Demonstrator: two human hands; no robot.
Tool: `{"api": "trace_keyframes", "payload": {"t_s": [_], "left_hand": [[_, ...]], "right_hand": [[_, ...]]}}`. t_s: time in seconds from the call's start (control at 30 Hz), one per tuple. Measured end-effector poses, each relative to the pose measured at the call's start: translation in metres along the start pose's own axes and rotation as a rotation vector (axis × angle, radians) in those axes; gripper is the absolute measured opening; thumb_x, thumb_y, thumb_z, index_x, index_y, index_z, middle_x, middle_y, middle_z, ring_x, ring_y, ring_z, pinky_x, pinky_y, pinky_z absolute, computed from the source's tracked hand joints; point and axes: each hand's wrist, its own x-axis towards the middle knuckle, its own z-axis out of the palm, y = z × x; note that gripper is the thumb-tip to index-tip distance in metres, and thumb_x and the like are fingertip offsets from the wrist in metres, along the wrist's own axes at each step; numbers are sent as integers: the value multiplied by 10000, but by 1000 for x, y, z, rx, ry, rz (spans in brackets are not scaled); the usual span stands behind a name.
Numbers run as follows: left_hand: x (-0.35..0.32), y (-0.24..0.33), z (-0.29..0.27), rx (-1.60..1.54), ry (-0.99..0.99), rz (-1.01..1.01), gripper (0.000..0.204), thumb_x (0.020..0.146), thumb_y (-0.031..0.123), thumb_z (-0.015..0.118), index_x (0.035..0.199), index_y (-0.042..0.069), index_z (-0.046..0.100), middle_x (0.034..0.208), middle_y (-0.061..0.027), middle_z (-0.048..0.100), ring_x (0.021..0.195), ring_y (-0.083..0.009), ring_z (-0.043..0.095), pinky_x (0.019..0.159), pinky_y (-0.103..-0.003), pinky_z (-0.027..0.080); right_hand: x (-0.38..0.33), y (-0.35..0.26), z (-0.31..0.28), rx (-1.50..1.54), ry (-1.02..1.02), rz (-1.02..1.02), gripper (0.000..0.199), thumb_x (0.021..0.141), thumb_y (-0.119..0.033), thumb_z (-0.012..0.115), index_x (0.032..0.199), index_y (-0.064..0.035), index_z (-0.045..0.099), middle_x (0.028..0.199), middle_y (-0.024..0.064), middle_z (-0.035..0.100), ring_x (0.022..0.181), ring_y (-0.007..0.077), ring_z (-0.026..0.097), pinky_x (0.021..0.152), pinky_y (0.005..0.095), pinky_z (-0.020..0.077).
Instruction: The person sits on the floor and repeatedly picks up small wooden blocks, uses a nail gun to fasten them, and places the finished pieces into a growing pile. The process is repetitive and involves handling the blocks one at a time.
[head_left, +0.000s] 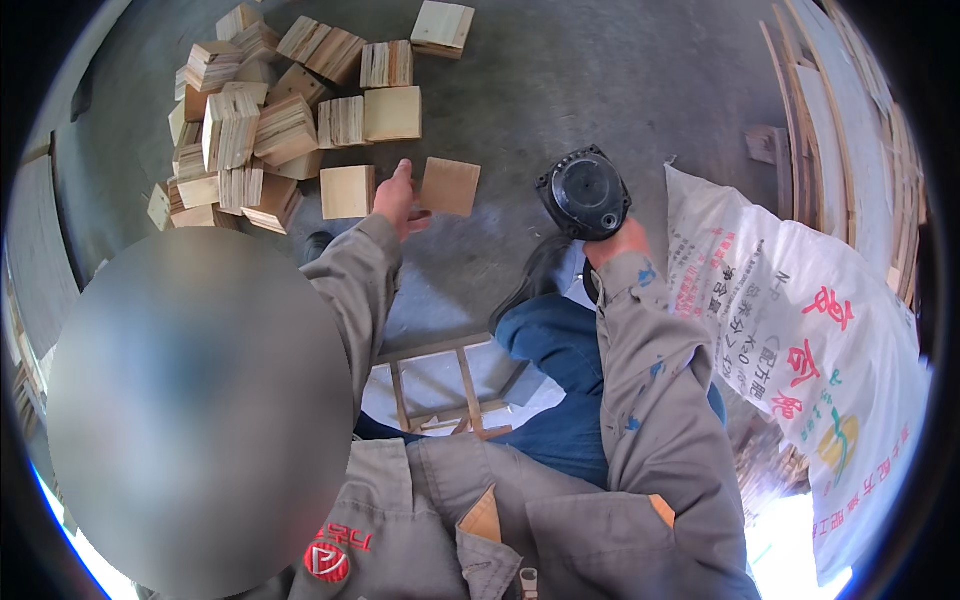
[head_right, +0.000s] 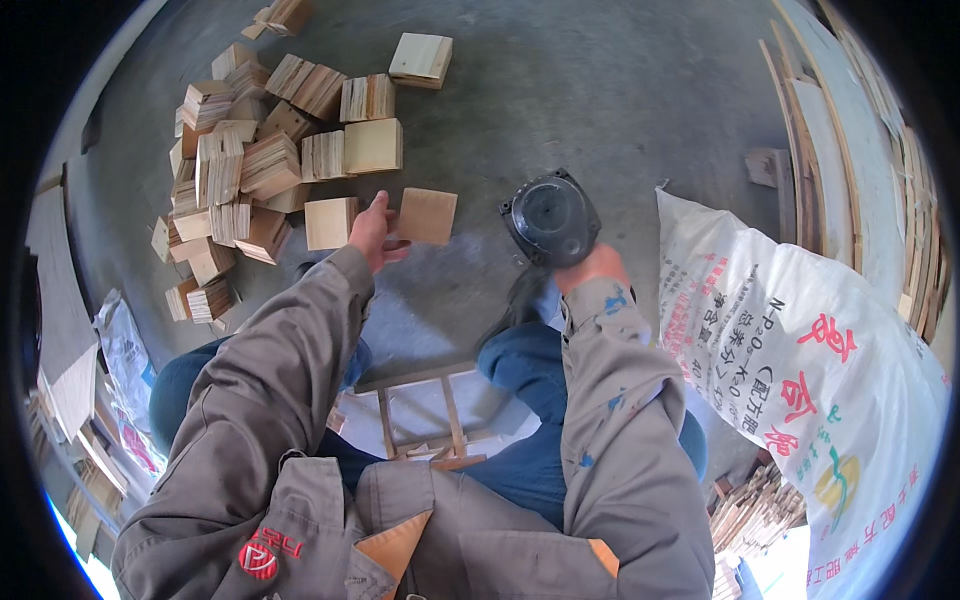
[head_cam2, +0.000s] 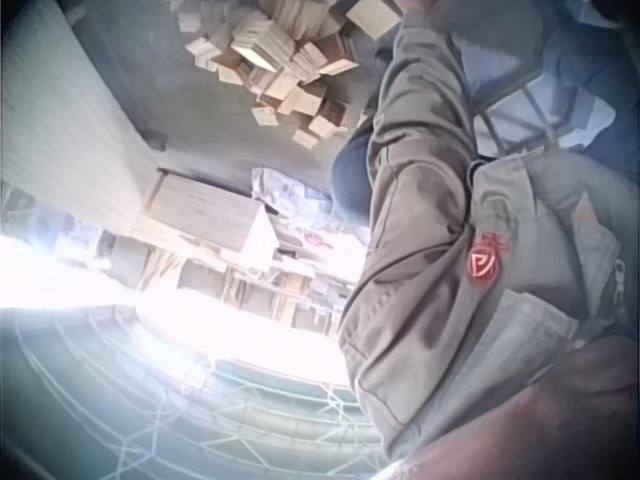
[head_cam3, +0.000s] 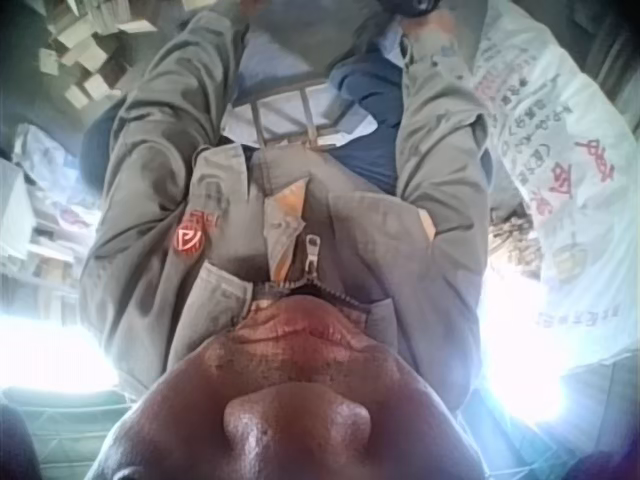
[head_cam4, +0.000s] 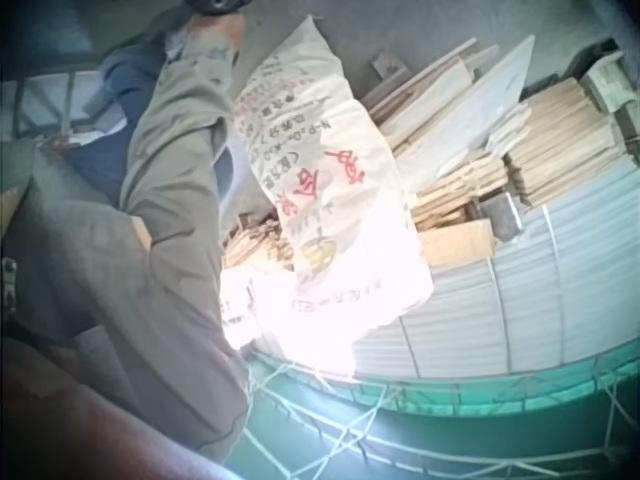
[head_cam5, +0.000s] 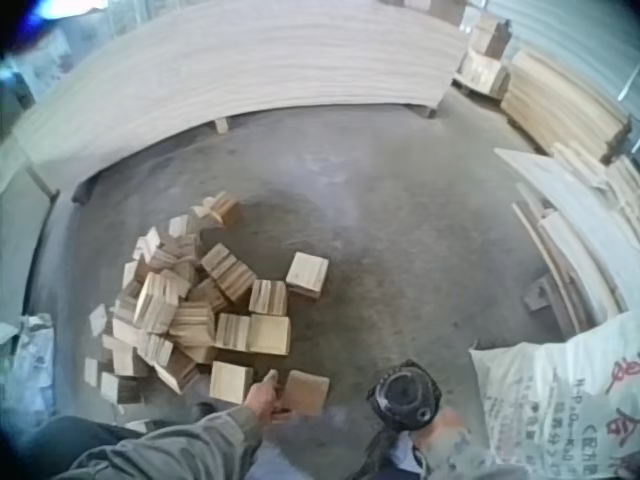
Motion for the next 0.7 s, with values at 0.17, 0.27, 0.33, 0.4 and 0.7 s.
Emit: {"api": "trace_keyframes", "payload": {"t_s": [0.17, 0.27, 0.33, 0.4, 0.7], "left_hand": [[-3, -6, -17, 66, -138, 15, 891, 1021, 656, 442, 1626, 29, 256, 1644, -206, 357, 1404, -445, 461, 1157, -578, 337], [-13, -7, -15, 74, -124, 12, 866, 1022, 612, 491, 1628, 38, 259, 1637, -240, 356, 1435, -432, 440, 1175, -576, 317], [-19, -7, -17, 88, -120, 39, 827, 1025, 567, 530, 1617, 43, 287, 1619, -256, 377, 1431, -428, 447, 1171, -579, 328], [-26, 2, -24, 63, -97, 79, 767, 1028, 513, 559, 1591, 43, 334, 1587, -243, 429, 1422, -407, 463, 1160, -571, 347], [-178, 125, -17, 26, -154, 618, 449, 1045, 333, 584, 1378, 33, 547, 1299, -133, 684, 1176, -251, 658, 980, -429, 515]], "right_hand": [[-5, -4, 3, 76, 59, -40, 340, 786, -140, 713, 1115, -71, 764, 1130, 234, 731, 1152, 402, 669, 945, 431, 553], [-7, 0, 2, 54, 62, -51, 342, 797, -148, 707, 1126, -76, 763, 1141, 234, 728, 1163, 401, 665, 955, 427, 549], [-10, -2, -2, 46, 58, -61, 339, 805, -160, 707, 1130, -84, 763, 1151, 231, 727, 1171, 400, 661, 963, 427, 545], [-11, -7, -3, 16, 53, -58, 330, 815, -179, 706, 1128, -93, 766, 1163, 227, 725, 1184, 400, 654, 972, 430, 540], [6, 4, 15, -33, 56, -138, 335, 818, -219, 717, 1128, -104, 771, 1183, 221, 722, 1190, 398, 654, 985, 431, 539]]}}
